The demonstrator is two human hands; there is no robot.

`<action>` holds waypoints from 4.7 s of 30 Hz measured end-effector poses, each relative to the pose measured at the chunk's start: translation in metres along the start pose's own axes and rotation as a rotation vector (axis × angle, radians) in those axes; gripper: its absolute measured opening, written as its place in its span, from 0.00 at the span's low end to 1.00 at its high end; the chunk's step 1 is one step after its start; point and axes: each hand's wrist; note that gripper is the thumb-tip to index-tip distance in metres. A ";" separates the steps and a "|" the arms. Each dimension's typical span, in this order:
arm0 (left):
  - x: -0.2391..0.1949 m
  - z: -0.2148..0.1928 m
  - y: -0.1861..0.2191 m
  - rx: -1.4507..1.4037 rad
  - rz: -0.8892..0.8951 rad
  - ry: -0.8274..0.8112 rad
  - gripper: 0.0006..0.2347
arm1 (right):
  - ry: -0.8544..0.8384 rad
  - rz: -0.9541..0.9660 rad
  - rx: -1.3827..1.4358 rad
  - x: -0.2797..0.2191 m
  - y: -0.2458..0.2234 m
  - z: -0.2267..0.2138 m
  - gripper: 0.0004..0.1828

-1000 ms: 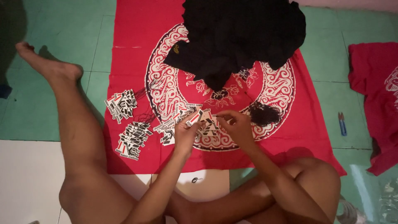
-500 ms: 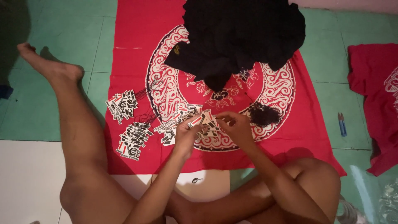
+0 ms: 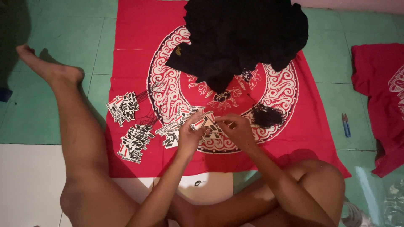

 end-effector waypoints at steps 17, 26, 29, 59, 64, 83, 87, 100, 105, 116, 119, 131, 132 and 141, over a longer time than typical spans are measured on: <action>-0.002 0.003 -0.001 0.041 0.013 0.018 0.43 | -0.173 0.171 -0.235 0.006 0.000 -0.010 0.12; -0.003 0.004 0.007 0.024 -0.041 0.023 0.43 | -0.133 0.358 -0.325 0.025 0.010 -0.054 0.09; -0.002 0.003 0.006 0.022 -0.034 -0.010 0.44 | -0.070 0.240 -0.483 0.029 0.022 -0.063 0.12; -0.029 0.015 0.021 -0.046 -0.076 0.025 0.54 | -0.136 0.239 -0.153 0.002 -0.019 -0.013 0.20; -0.025 0.017 0.019 -0.027 -0.057 0.020 0.53 | -0.100 0.135 -0.254 0.005 0.002 -0.005 0.10; -0.016 0.011 0.014 -0.008 0.001 -0.020 0.53 | 0.104 -0.111 -0.525 -0.002 0.026 0.008 0.07; -0.010 0.008 0.012 -0.020 0.019 -0.044 0.52 | 0.163 -0.208 -0.526 -0.002 0.029 0.010 0.03; -0.013 0.009 0.015 -0.012 -0.004 -0.055 0.51 | 0.063 -0.095 -0.460 0.003 0.035 0.004 0.06; -0.012 0.013 0.017 0.011 -0.002 -0.044 0.52 | -0.009 0.149 -0.111 0.001 0.013 -0.006 0.12; -0.019 0.008 0.046 -0.025 -0.061 -0.041 0.52 | -0.286 0.101 -0.162 0.009 -0.007 0.023 0.11; -0.004 0.004 0.050 -0.040 -0.076 -0.053 0.51 | -0.321 0.165 -0.120 0.013 -0.024 0.044 0.15; 0.066 -0.028 0.038 -0.091 -0.055 -0.082 0.39 | -0.462 0.183 0.134 0.043 -0.080 0.130 0.09; 0.059 -0.029 0.042 -0.089 -0.055 -0.079 0.39 | -0.465 0.185 0.134 0.045 -0.079 0.136 0.09; 0.065 -0.059 0.005 -0.145 -0.042 -0.048 0.38 | -0.253 0.193 0.376 0.153 0.044 0.179 0.17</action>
Point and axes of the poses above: each hand's wrist, its own x-axis towards the middle knuckle, its own z-axis out of the palm, y = z × x, and after that the axes turned 9 degrees about z, right-handed
